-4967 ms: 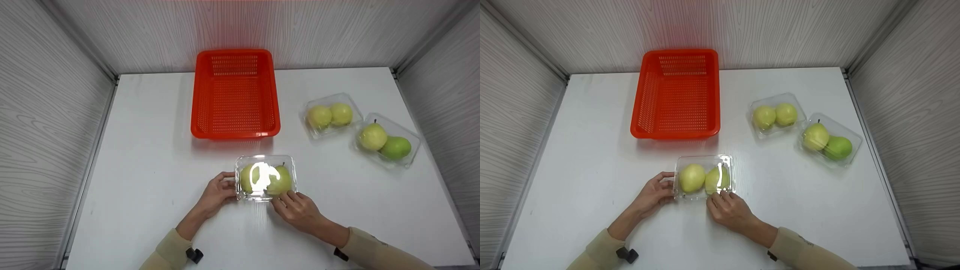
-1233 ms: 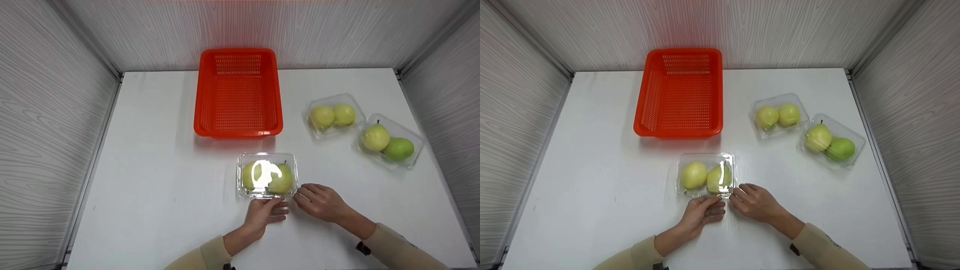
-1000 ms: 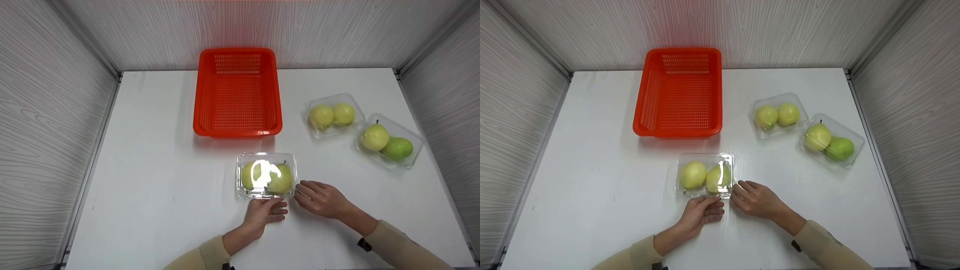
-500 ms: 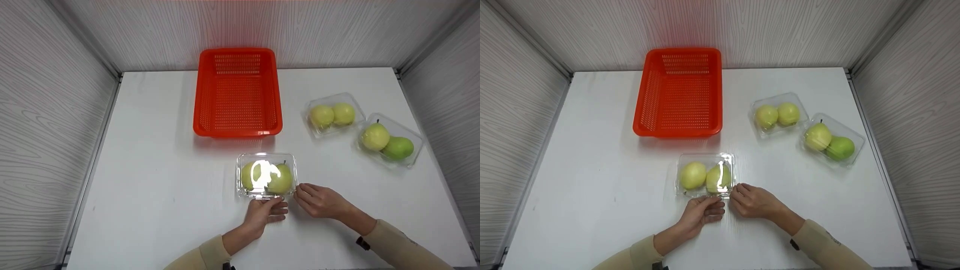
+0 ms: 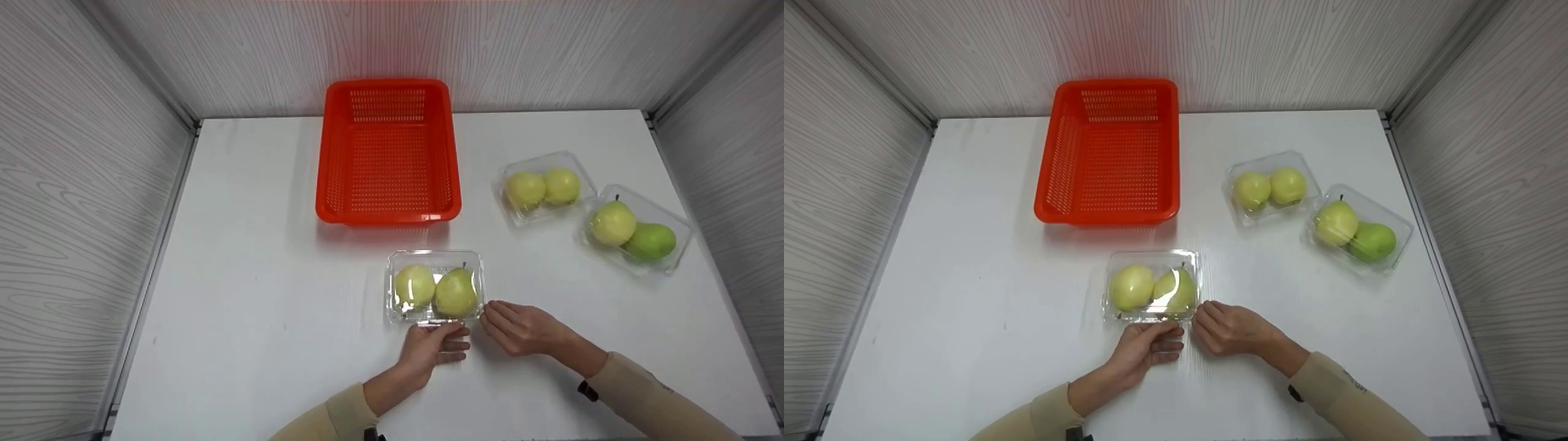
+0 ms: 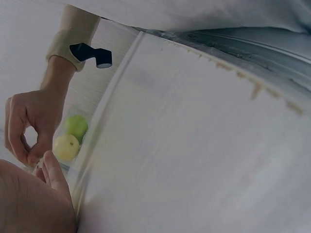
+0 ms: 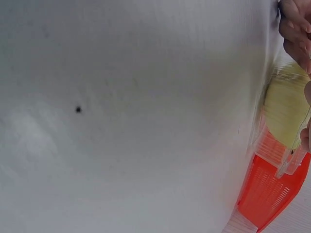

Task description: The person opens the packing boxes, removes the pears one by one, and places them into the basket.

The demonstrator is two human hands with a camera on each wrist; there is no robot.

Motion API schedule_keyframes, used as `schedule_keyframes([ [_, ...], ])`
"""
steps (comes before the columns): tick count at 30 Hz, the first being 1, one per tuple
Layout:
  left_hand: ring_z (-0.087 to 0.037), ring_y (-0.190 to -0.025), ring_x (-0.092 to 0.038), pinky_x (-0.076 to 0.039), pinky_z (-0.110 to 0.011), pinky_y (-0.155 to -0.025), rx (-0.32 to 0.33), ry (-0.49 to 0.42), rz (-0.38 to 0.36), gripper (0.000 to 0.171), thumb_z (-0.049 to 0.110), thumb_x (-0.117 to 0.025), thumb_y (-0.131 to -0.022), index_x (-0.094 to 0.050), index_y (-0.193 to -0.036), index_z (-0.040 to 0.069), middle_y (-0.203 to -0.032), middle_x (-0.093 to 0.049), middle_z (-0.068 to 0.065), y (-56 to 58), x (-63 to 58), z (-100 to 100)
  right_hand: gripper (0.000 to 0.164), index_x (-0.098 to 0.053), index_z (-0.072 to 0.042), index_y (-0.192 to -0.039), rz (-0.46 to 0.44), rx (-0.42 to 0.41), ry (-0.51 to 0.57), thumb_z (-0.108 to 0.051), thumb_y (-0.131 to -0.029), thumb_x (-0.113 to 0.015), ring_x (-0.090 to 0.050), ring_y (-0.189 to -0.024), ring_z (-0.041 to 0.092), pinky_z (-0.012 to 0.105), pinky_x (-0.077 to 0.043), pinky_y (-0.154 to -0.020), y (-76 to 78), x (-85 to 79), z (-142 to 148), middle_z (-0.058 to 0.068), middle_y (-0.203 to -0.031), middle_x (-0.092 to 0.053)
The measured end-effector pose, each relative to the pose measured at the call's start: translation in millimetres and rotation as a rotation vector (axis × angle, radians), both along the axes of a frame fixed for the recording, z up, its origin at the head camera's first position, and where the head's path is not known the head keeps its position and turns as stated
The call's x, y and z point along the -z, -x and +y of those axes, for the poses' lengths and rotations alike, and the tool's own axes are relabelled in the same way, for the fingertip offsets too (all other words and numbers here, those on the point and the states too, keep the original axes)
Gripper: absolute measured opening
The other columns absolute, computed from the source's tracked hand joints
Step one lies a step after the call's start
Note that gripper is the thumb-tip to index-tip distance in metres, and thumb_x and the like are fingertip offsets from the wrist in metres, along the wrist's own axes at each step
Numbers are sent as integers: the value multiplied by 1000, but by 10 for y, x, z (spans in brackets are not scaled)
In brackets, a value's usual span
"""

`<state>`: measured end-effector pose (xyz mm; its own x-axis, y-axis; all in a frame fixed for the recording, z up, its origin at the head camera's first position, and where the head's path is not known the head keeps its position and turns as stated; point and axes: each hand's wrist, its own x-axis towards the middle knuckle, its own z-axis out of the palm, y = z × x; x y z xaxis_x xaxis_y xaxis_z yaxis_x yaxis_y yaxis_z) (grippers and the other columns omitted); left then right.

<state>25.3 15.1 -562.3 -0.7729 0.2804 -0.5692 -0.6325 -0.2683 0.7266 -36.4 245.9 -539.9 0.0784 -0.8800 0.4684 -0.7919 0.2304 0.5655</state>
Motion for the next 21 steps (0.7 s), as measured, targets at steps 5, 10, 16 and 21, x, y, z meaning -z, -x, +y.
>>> schedule_keyframes([
  [5, -15, -87, -81, -67, -36, -83, 9, 4, -9, 25, 24, -67, -101, -72, -114, 3, -112, -81, -15, 8, 6, -12, 33, -77, -2, -90, -11, -6, 46, -2, -105, -48, -79, -76, 18, 26, -66, -70, 0, 58, -4, 10, -85, -80],
  [10, -14, -86, -80, -67, -33, -81, 25, 2, -4, 27, 25, -66, -101, -70, -117, 3, -113, -80, -14, 4, -1, -33, 30, -76, 1, -86, -68, -8, 202, -6, -106, -54, -77, -68, 20, 25, -64, -61, 2, 76, -43, 11, -81, -79],
  [16, -13, -84, -80, -67, -32, -79, 19, -8, -3, 26, 25, -67, -100, -71, -115, 3, -109, -81, -12, -7, -7, -26, 32, -75, 2, -87, -106, -15, 274, -11, -109, -55, -76, -67, 21, 27, -64, -59, 41, 6, -74, 11, -80, -78],
  [21, -14, -84, -80, -67, -32, -79, 21, -7, -10, 30, 27, -69, -100, -72, -116, 1, -107, -82, -12, -7, -21, -24, 33, -76, 2, -87, -100, -29, 291, -12, -108, -55, -76, -66, 21, 27, -63, -58, 54, -44, -62, 11, -79, -78],
])
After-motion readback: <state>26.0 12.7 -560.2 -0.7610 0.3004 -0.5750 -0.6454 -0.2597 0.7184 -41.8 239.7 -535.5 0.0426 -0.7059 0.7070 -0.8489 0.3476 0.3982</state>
